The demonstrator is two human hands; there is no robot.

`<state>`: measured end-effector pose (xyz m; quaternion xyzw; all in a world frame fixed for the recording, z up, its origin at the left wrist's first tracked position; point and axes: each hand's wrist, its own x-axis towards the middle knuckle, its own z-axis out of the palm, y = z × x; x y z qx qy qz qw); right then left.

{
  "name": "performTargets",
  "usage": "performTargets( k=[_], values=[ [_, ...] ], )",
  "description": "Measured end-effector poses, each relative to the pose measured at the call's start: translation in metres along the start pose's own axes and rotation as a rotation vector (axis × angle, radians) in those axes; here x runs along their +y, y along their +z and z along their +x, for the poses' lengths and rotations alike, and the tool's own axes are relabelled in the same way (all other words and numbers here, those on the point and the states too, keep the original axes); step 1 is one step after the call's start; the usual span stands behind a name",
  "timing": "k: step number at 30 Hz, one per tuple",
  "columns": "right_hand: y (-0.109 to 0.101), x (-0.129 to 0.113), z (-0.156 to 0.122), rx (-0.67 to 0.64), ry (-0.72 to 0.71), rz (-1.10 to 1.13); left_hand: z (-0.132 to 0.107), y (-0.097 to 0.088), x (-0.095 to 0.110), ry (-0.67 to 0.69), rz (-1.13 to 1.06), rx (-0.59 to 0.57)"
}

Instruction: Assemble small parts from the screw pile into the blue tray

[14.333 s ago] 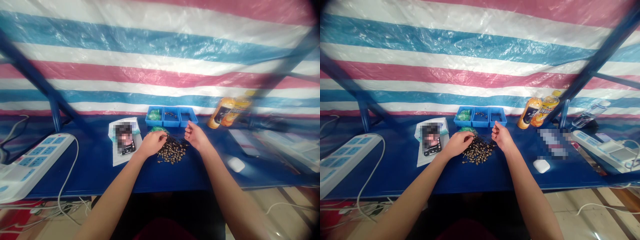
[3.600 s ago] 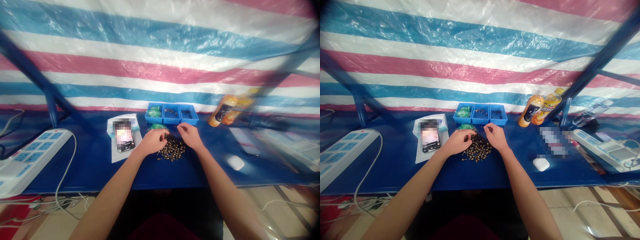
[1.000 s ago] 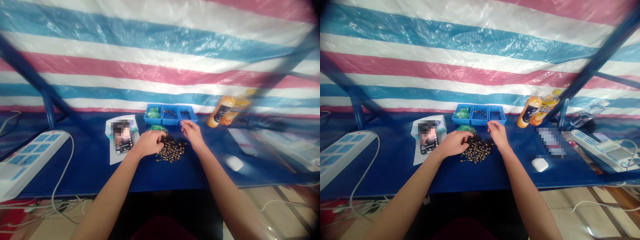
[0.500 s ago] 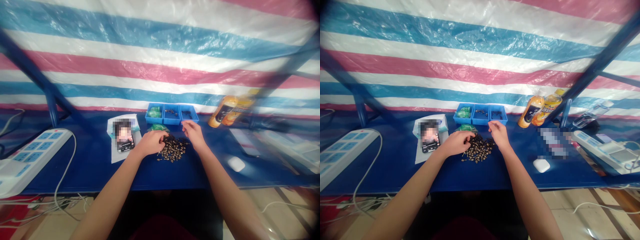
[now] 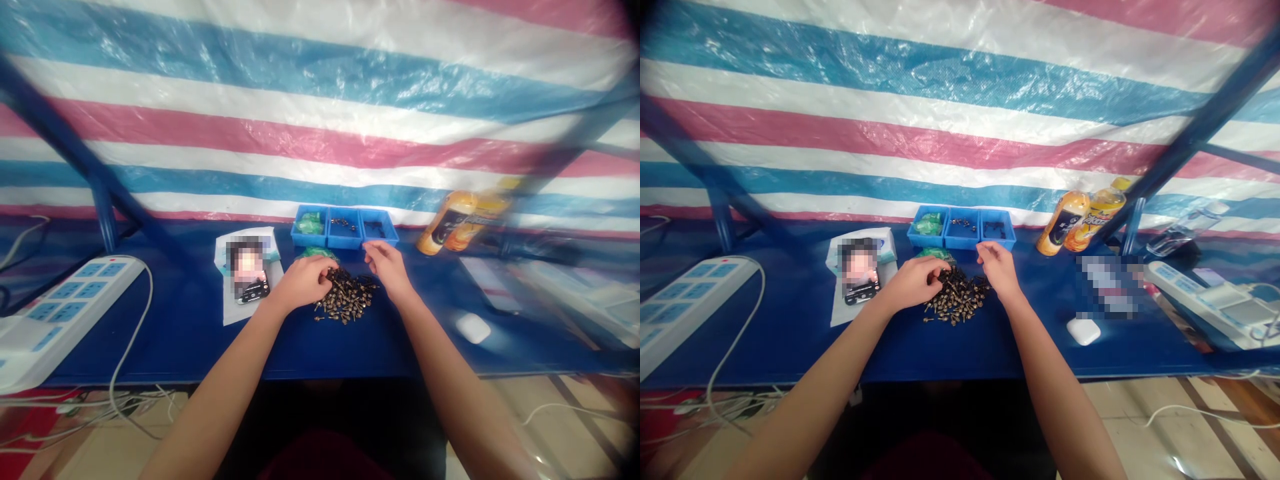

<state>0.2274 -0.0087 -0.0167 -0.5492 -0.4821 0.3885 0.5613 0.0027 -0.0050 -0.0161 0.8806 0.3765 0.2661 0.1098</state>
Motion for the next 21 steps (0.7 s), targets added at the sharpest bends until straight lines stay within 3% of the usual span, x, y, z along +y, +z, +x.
performTargets(
  k=[4,9,13,17,21],
  values=[
    [0.000,0.000,-0.002,-0.079,0.006,-0.034,0.001,0.002,-0.002,0.016,-0.082,0.085],
    [0.003,-0.002,-0.010,-0.376,-0.111,-0.216,0.004,-0.001,0.003,0.024,-0.250,0.190],
    [0.007,-0.002,-0.017,-0.543,-0.228,-0.333,0.004,-0.002,0.007,0.030,-0.347,0.202],
    [0.010,-0.004,-0.021,-0.590,-0.279,-0.331,0.004,0.001,0.011,0.009,-0.398,0.149],
    [0.011,-0.005,-0.023,-0.549,-0.223,-0.281,0.005,0.002,0.013,-0.015,-0.414,0.115]
  ],
)
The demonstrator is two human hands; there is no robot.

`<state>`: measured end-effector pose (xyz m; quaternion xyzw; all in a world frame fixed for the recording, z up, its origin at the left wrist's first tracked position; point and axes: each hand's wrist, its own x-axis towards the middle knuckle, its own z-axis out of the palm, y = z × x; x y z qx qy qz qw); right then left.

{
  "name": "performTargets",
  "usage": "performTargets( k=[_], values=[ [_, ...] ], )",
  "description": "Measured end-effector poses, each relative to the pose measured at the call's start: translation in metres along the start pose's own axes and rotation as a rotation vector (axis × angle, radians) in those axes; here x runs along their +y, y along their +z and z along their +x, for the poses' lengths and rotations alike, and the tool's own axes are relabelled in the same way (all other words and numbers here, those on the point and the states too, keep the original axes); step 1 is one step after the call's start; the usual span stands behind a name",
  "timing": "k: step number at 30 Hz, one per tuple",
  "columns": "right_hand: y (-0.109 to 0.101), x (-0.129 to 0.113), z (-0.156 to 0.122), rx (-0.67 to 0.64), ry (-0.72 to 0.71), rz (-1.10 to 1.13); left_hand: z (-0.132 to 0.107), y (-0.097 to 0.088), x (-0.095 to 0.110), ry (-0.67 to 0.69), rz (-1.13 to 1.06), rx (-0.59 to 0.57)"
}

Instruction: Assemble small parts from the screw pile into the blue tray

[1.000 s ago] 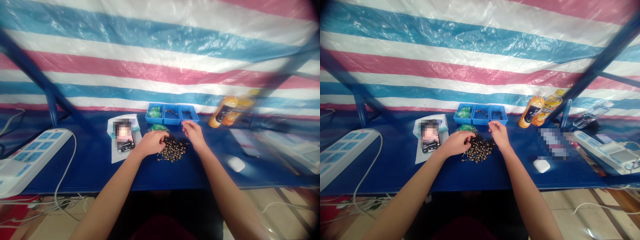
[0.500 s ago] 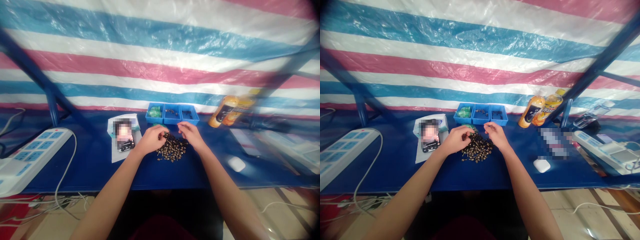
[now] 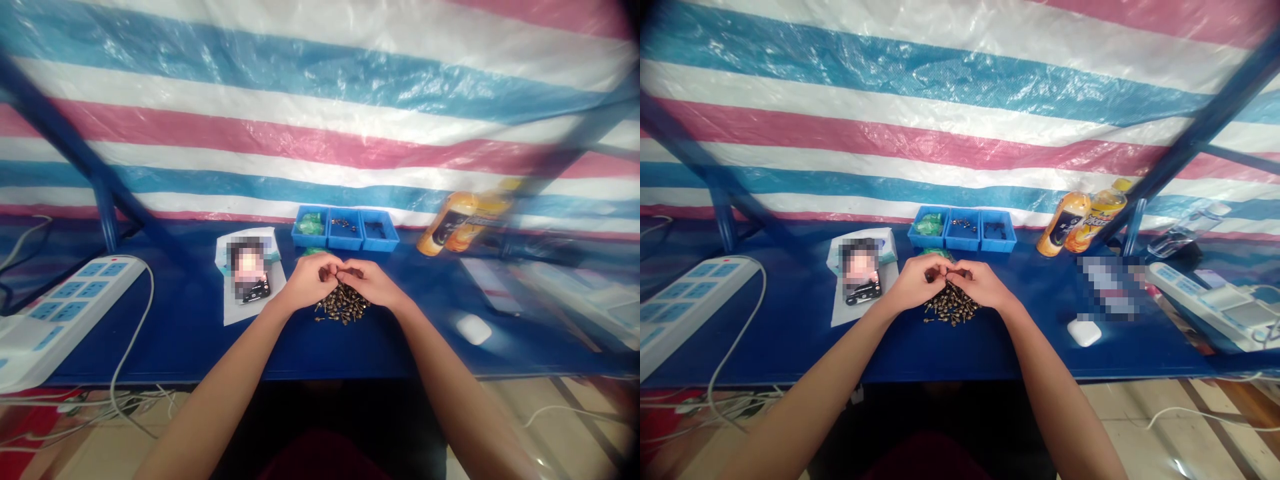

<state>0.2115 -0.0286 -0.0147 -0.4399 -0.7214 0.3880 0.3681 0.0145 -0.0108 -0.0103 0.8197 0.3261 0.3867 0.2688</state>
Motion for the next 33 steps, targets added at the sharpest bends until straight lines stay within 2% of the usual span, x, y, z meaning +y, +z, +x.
performTargets(
  k=[8,11,16,22,25,29,33],
  values=[
    [-0.001,0.002,0.003,0.024,0.016,0.122,0.000,0.000,0.001,-0.039,-0.085,0.049],
    [-0.005,0.000,0.005,0.089,0.018,0.188,0.001,-0.001,-0.002,-0.091,-0.089,0.124],
    [-0.010,-0.002,0.002,0.161,0.099,0.382,0.002,-0.003,-0.008,-0.160,0.037,0.249],
    [-0.014,-0.009,0.001,0.183,0.100,0.660,0.002,-0.004,-0.008,-0.181,0.074,0.255],
    [-0.016,-0.008,0.004,0.217,0.179,0.701,0.002,-0.004,-0.008,-0.192,0.063,0.252],
    [-0.018,0.001,0.009,0.310,0.348,0.668,0.001,-0.004,-0.009,-0.193,0.073,0.239],
    [-0.023,0.004,0.010,0.460,0.326,0.752,0.001,-0.003,-0.009,-0.173,0.117,0.215]
  ],
)
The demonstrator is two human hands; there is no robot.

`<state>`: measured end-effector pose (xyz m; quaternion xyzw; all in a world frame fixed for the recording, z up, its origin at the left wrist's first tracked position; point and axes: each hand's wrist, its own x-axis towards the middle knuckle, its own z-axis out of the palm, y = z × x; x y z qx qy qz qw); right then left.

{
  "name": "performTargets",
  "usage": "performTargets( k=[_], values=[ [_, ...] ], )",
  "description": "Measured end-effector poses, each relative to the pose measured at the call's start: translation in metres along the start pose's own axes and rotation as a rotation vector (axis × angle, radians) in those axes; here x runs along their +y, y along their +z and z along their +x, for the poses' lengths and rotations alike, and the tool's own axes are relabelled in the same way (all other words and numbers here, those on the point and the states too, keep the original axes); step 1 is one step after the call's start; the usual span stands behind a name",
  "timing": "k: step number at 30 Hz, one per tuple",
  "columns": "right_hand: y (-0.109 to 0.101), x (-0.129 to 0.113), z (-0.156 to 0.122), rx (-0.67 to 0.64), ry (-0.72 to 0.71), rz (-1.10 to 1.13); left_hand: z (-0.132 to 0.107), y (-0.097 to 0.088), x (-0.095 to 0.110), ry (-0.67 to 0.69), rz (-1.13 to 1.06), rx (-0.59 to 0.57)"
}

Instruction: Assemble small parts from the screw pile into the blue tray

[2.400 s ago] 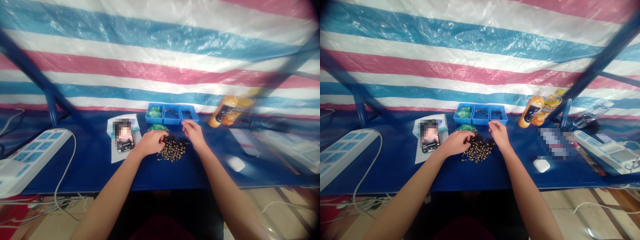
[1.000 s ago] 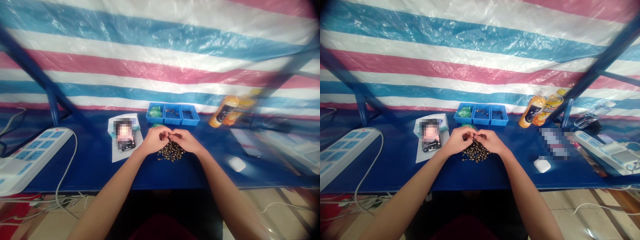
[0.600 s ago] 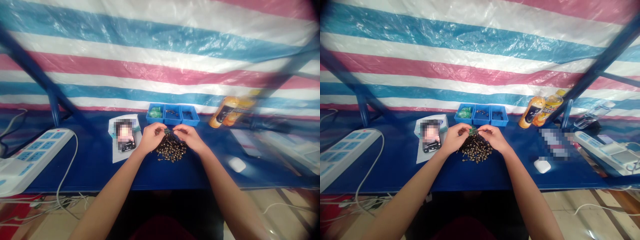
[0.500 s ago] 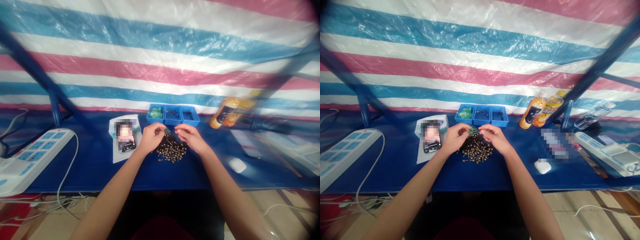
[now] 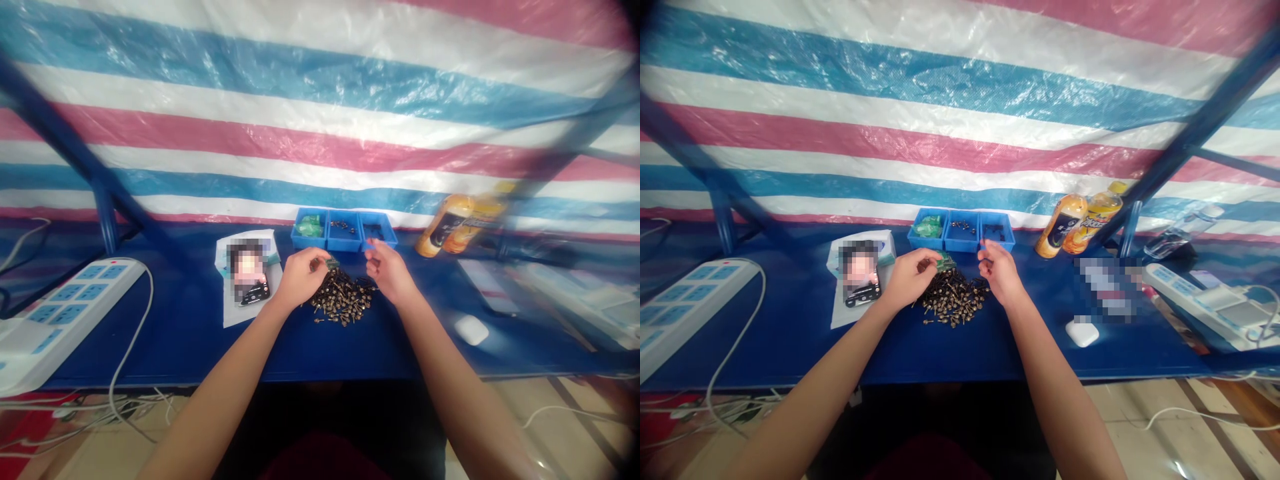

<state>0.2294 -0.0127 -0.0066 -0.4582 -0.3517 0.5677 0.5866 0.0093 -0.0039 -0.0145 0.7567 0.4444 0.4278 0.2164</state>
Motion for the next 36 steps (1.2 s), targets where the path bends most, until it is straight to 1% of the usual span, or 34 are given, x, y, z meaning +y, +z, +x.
performTargets(
  k=[2,5,7,8,10,12,13,15,17,19,22,24,27,30,33,36],
  values=[
    [-0.001,-0.003,0.000,0.033,-0.026,0.039,0.000,0.000,0.000,0.007,0.021,-0.013],
    [0.000,-0.004,-0.001,0.031,-0.024,-0.024,-0.001,0.001,0.000,0.018,0.057,-0.035],
    [0.001,-0.002,0.000,0.050,-0.059,-0.117,-0.001,0.001,0.000,0.028,0.086,-0.049],
    [0.000,0.000,0.001,0.073,-0.100,-0.188,-0.001,0.001,0.000,0.033,0.104,-0.057],
    [-0.002,0.005,0.003,0.122,-0.231,-0.400,-0.001,0.001,0.001,0.042,0.168,-0.062],
    [-0.006,0.012,0.005,0.128,-0.373,-0.652,-0.002,0.000,0.004,0.038,0.302,-0.016],
    [-0.008,0.015,0.006,0.104,-0.427,-0.760,-0.002,-0.001,0.006,0.024,0.385,0.033],
    [-0.010,0.021,0.007,0.030,-0.486,-0.921,-0.004,-0.002,0.010,-0.029,0.527,0.157],
    [-0.011,0.024,0.007,-0.040,-0.504,-1.036,-0.005,-0.003,0.013,-0.096,0.591,0.261],
    [-0.010,0.025,0.006,-0.084,-0.505,-1.118,-0.005,-0.003,0.015,-0.153,0.590,0.314],
    [-0.005,0.024,0.003,-0.138,-0.508,-1.169,-0.006,0.000,0.013,-0.205,0.563,0.329],
    [-0.002,0.023,0.000,-0.195,-0.516,-1.185,-0.006,0.002,0.009,-0.207,0.561,0.334],
    [0.003,0.022,-0.005,-0.269,-0.522,-1.213,-0.006,0.003,0.004,-0.189,0.581,0.358],
    [0.005,0.018,-0.010,-0.283,-0.516,-1.235,-0.003,-0.001,0.000,-0.148,0.606,0.342],
    [0.005,0.014,-0.012,-0.284,-0.486,-1.267,0.002,-0.008,-0.001,-0.039,0.606,0.279],
    [0.004,0.013,-0.013,-0.317,-0.440,-1.309,0.004,-0.012,0.000,0.046,0.566,0.251]
  ],
)
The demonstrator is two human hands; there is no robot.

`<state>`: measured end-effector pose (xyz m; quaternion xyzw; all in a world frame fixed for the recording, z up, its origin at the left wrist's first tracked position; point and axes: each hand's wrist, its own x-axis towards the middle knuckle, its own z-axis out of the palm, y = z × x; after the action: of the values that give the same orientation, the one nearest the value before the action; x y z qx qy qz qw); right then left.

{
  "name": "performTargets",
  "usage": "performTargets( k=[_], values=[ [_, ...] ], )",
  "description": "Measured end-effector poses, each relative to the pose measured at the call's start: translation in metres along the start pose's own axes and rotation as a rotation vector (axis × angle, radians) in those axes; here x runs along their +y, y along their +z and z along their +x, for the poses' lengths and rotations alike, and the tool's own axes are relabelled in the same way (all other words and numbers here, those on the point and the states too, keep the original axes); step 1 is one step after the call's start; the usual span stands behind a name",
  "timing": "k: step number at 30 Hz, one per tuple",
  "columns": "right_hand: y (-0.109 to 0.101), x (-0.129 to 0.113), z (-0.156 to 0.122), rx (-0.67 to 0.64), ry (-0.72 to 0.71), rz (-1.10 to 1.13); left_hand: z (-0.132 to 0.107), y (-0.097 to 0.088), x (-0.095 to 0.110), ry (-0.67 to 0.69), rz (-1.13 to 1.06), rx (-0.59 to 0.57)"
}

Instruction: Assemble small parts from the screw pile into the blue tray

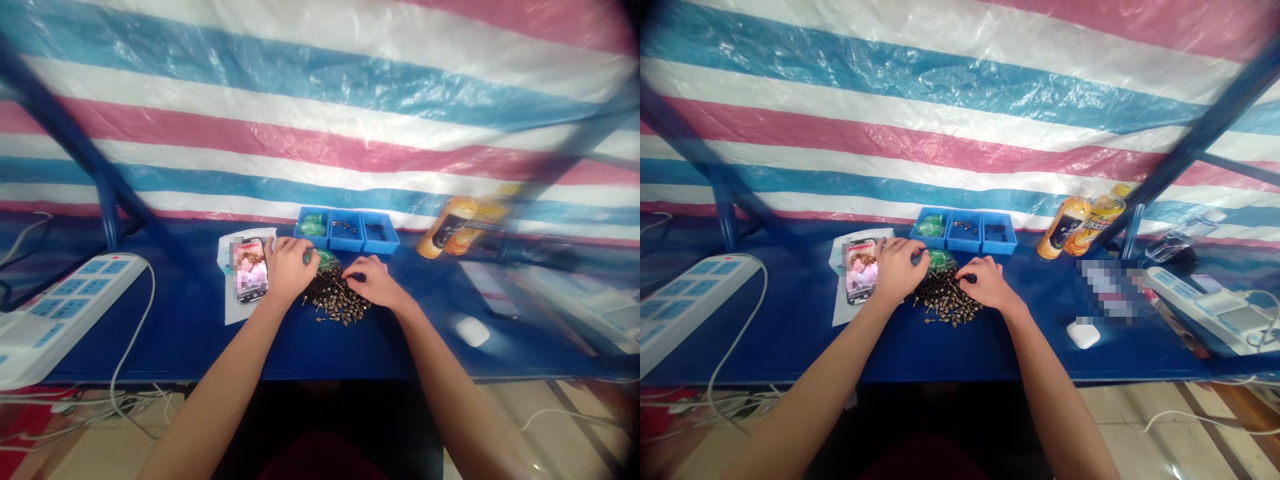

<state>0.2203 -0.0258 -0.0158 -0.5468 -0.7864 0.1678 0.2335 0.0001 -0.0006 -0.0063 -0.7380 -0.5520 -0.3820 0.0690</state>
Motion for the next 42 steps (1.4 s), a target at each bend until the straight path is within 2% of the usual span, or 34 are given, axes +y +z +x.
performTargets(
  k=[5,10,14,17,20,23,27,32,38,42],
  values=[
    [0.001,0.002,0.000,-0.054,-0.006,-0.029,-0.003,0.001,0.004,0.082,-0.092,-0.064],
    [-0.002,-0.001,0.001,0.009,-0.011,0.048,-0.006,0.004,0.007,0.170,-0.193,-0.179],
    [-0.004,-0.001,0.003,0.088,-0.057,0.279,-0.007,0.003,0.010,0.246,-0.296,-0.244],
    [-0.003,-0.003,0.004,0.090,-0.032,0.528,-0.008,0.003,0.012,0.273,-0.335,-0.269],
    [-0.002,-0.004,0.005,0.086,0.022,0.713,-0.009,0.003,0.013,0.281,-0.358,-0.279],
    [-0.002,-0.004,0.006,0.116,0.068,0.784,-0.010,0.004,0.013,0.283,-0.379,-0.278],
    [-0.003,-0.004,0.007,0.132,0.091,0.832,-0.010,0.005,0.012,0.298,-0.402,-0.259],
    [-0.006,-0.009,0.005,0.073,0.097,0.836,-0.009,0.007,0.010,0.303,-0.433,-0.207],
    [0.000,-0.004,0.008,0.076,0.126,0.926,-0.009,0.008,0.011,0.293,-0.449,-0.199],
    [0.000,-0.002,0.008,0.081,0.123,0.883,-0.008,0.006,0.014,0.285,-0.460,-0.167]
  ],
)
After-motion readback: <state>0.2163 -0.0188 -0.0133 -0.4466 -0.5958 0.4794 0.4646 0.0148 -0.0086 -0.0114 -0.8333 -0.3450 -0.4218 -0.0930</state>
